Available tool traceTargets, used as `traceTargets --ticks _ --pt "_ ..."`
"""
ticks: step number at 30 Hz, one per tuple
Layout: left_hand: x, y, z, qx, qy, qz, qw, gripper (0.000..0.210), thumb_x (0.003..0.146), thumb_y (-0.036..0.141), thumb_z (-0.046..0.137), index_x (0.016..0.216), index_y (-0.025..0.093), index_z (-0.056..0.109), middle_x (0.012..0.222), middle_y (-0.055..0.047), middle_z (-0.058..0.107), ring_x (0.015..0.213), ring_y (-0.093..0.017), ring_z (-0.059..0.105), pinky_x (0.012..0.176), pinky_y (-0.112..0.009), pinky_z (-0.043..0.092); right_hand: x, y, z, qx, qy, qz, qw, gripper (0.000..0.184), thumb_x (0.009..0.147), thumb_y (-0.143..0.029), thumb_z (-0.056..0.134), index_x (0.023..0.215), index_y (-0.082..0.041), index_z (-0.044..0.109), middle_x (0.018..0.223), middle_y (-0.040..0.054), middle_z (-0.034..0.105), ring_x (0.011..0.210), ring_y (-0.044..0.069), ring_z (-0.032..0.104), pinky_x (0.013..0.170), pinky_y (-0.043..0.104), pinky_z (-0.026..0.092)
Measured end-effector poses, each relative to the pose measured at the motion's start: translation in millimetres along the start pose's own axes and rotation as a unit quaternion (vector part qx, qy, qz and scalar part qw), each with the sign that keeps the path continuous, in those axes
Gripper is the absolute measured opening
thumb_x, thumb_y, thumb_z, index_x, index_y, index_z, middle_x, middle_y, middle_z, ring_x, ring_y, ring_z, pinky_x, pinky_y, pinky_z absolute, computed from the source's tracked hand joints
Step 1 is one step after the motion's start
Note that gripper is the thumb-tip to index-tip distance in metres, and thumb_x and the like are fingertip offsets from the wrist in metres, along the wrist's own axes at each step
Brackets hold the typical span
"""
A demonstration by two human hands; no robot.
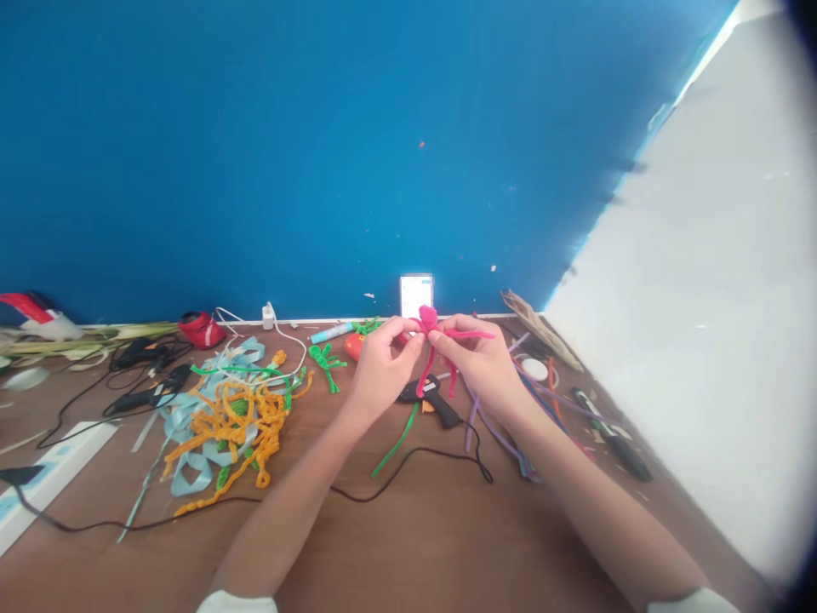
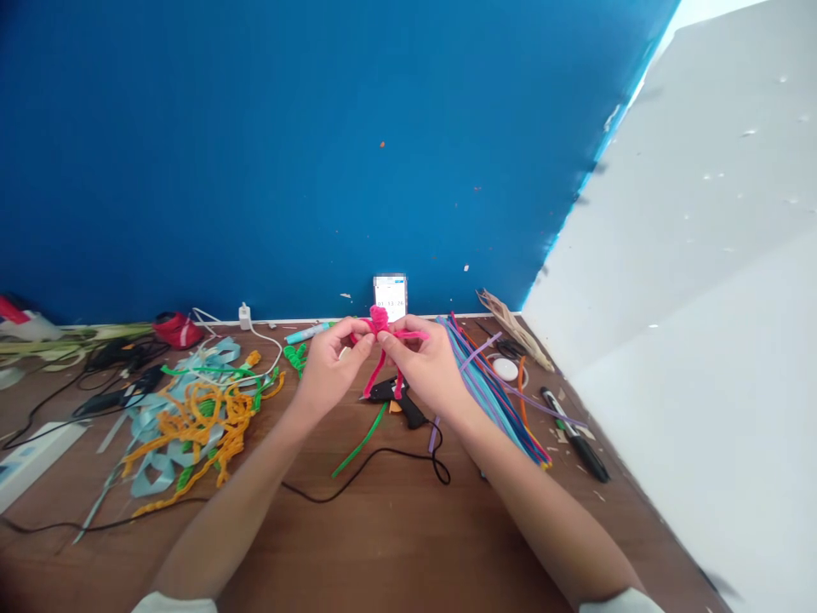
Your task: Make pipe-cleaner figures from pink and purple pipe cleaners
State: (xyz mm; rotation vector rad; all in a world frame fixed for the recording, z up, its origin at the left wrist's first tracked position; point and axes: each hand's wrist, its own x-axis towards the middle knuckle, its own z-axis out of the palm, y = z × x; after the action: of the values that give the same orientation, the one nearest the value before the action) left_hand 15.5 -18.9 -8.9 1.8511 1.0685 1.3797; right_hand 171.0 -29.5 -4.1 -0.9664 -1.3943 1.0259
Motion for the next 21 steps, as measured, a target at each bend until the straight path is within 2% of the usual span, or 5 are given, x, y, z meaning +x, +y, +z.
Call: traceTargets --ticks 5,10,14,18,21 --pt "-2.5 0.1 2.1 0.018 0.007 -0.017 1.000 0.009 0.089 0.022 0.056 0.090 0.018 0.064 0.082 -0.001 0.065 0.074 -0.014 0.057 0.069 -0.024 0.043 -0.4 0.9 3.1 -0.025 0.014 -0.024 0.999 0.023 0.083 -0.037 0.070 0.074 -0.017 0.064 0.065 0.0000 0.062 0.058 0.013 0.055 0.055 0.026 0.045" --pt "-0.9 -2.1 -0.3 0.032 -0.007 -0.006 0.999 0.013 0.091 0.026 0.056 0.095 0.018 0.066 0.088 -0.003 0.068 0.079 -0.015 0.060 0.074 -0.026 0.046 0.0 1.5 3.3 -0.003 0.015 0.002 1.000 0.026 0.081 -0.042 0.072 0.077 -0.018 0.064 0.061 -0.0005 0.061 0.052 0.013 0.053 0.047 0.025 0.040" --pt "4.2 -5.1 -8.8 0.136 -0.036 0.096 0.985 0.018 0.096 0.031 0.052 0.097 0.019 0.066 0.095 -0.005 0.067 0.088 -0.018 0.060 0.080 -0.031 0.046 2.3 -4.0 -2.6 0.056 0.010 0.056 0.997 0.028 0.078 -0.044 0.075 0.078 -0.018 0.064 0.056 -0.0025 0.058 0.047 0.011 0.048 0.041 0.024 0.036" --pt "6.9 -9.9 -13.8 0.273 -0.015 0.239 0.932 0.015 0.094 0.029 0.057 0.096 0.019 0.068 0.117 -0.011 0.061 0.109 -0.024 0.053 0.093 -0.041 0.045 5.0 -8.2 -8.0 0.110 -0.009 0.097 0.989 0.027 0.076 -0.039 0.077 0.070 -0.018 0.061 0.054 -0.0029 0.056 0.045 0.010 0.047 0.040 0.024 0.033" --pt "4.6 -8.6 -13.5 0.304 0.000 0.281 0.910 0.014 0.091 0.027 0.061 0.082 0.019 0.069 0.128 -0.010 0.057 0.119 -0.028 0.045 0.100 -0.047 0.042 5.4 -7.4 -9.2 0.128 -0.050 0.117 0.984 0.027 0.079 -0.035 0.073 0.064 -0.018 0.058 0.053 -0.0035 0.054 0.045 0.008 0.045 0.042 0.023 0.031"
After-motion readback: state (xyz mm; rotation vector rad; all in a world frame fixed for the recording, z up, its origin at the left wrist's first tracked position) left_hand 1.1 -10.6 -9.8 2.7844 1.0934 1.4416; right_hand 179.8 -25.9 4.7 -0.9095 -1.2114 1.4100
